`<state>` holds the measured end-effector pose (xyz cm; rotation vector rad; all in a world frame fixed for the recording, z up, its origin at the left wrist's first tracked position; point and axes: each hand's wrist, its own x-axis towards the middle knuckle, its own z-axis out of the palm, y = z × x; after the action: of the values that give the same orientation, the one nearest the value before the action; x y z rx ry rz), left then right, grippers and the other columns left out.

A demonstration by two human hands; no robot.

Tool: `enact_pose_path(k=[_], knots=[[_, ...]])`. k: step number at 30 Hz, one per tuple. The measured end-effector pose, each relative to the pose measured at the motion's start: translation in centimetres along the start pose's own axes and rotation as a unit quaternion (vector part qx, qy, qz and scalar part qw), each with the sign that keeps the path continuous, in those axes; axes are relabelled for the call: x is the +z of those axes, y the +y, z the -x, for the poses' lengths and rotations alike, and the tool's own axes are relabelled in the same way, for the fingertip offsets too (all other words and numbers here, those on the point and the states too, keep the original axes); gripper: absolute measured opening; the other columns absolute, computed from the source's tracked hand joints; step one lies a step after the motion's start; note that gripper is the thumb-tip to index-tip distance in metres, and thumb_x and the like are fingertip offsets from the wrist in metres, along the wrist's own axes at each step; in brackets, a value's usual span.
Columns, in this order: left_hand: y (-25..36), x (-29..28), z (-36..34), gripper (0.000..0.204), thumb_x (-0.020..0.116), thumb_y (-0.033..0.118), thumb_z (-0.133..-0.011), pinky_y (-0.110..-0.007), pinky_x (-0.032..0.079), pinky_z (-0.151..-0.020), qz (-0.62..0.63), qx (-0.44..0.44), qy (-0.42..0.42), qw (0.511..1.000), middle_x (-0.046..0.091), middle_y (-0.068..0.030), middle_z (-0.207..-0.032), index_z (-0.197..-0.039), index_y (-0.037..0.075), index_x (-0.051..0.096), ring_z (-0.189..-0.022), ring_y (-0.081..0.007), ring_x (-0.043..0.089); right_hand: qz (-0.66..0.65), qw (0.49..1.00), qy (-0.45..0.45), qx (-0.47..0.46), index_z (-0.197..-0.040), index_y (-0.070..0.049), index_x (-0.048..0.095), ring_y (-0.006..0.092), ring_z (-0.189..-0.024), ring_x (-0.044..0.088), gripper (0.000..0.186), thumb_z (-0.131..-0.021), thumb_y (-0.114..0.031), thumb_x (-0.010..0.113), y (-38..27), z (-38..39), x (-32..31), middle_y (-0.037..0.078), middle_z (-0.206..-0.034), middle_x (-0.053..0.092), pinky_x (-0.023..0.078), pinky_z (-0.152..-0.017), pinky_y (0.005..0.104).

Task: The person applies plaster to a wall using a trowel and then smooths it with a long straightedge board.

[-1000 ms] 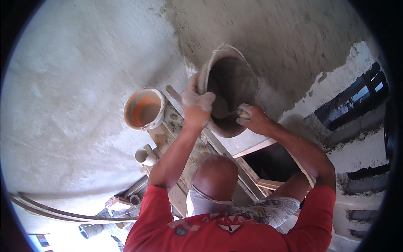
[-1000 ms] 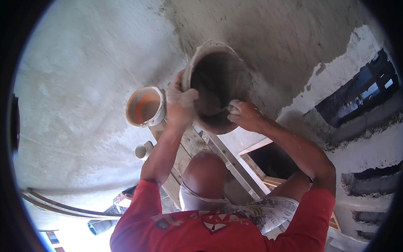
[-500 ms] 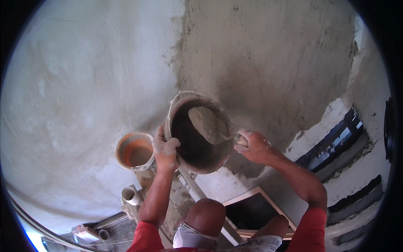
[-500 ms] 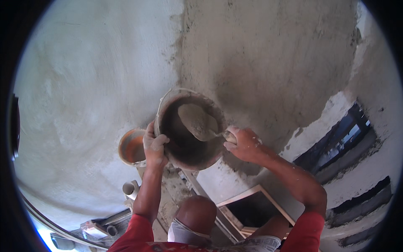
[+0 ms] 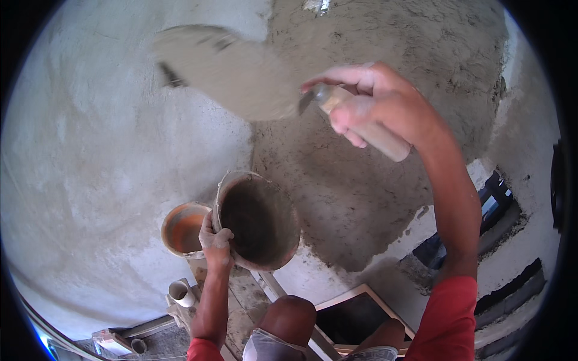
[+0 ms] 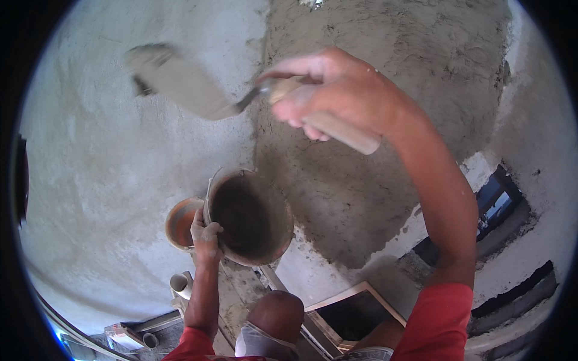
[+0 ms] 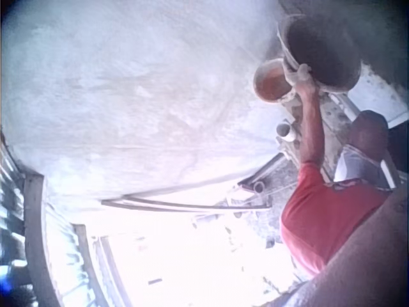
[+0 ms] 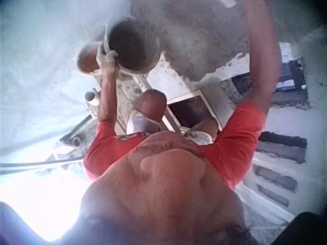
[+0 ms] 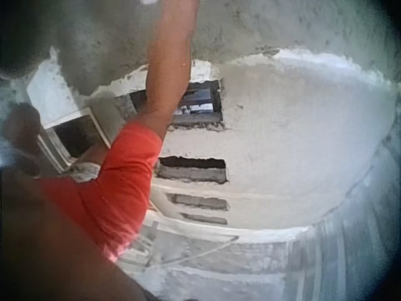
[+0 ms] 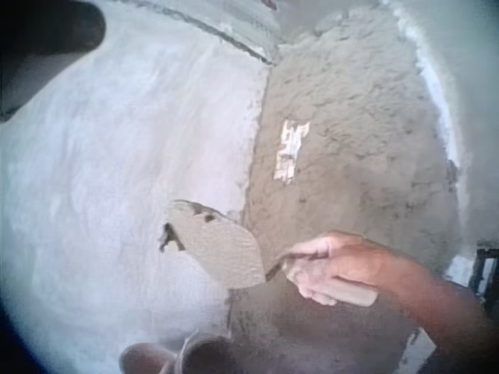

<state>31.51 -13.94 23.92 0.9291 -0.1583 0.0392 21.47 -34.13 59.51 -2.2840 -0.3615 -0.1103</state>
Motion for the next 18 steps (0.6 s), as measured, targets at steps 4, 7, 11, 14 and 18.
enact_pose_path(k=[4, 7, 11, 14, 18], knots=[[-0.1, -1.5, 1.6, 0.056, 0.049, -0.008, -0.066, -0.022, 0.049, -0.074, -0.025, -0.019, 0.002, 1.000, 0.064, -0.0061, -0.103, -0.121, -0.005, 0.057, -0.085, -0.0111, 0.060, 0.291, 0.872, 0.373, 0.125, -0.126, -0.004, 0.059, 0.0127, -0.067, 0.059, 0.051, -0.090, -0.040, 0.068, 6.3, 0.6, -10.4, 0.005, -0.084, 0.064, 0.053, -0.058, 0.0309], [-2.1, 0.1, 0.9, 0.057, 0.049, -0.009, -0.066, -0.022, 0.049, -0.074, -0.012, -0.039, -0.016, 0.999, 0.065, -0.0072, -0.105, -0.123, -0.006, 0.056, -0.087, -0.0113, 0.061, 0.347, 0.799, 0.473, 0.132, -0.134, -0.008, 0.055, 0.0110, -0.063, 0.055, 0.050, -0.092, -0.033, 0.064, 3.1, 6.6, -18.6, 0.001, -0.082, 0.059, 0.051, -0.056, 0.0290], [-2.1, -0.7, 1.6, 0.060, 0.050, -0.009, -0.066, -0.023, 0.050, -0.080, -0.042, -0.047, -0.012, 0.998, 0.065, -0.0086, -0.107, -0.126, -0.007, 0.055, -0.091, -0.0143, 0.062, 0.319, 0.863, 0.359, 0.157, -0.131, -0.008, 0.055, 0.0112, -0.061, 0.055, 0.046, -0.091, -0.026, 0.066, 3.3, 9.2, -12.3, 0.003, -0.080, 0.058, 0.049, -0.051, 0.0280], [-3.5, 0.0, 2.8, 0.063, 0.050, -0.009, -0.066, -0.023, 0.050, -0.080, -0.012, -0.041, -0.018, 0.999, 0.064, -0.0083, -0.109, -0.129, -0.007, 0.054, -0.091, -0.0143, 0.062, 0.159, 0.930, 0.227, 0.241, -0.128, -0.006, 0.055, 0.0126, -0.060, 0.057, 0.043, -0.090, -0.023, 0.067, 7.9, 11.4, -4.9, 0.006, -0.084, 0.060, 0.050, -0.051, 0.0282], [-6.2, 0.7, 3.8, 0.062, 0.051, -0.007, -0.066, -0.024, 0.049, -0.079, 0.019, -0.063, -0.025, 0.998, 0.064, -0.0064, -0.107, -0.129, -0.005, 0.055, -0.091, -0.0131, 0.061, 0.005, 0.920, 0.023, 0.392, -0.122, -0.001, 0.055, 0.0164, -0.064, 0.063, 0.043, -0.088, -0.022, 0.069, 17.3, 14.6, 6.6, 0.012, -0.096, 0.066, 0.055, -0.056, 0.0314]])
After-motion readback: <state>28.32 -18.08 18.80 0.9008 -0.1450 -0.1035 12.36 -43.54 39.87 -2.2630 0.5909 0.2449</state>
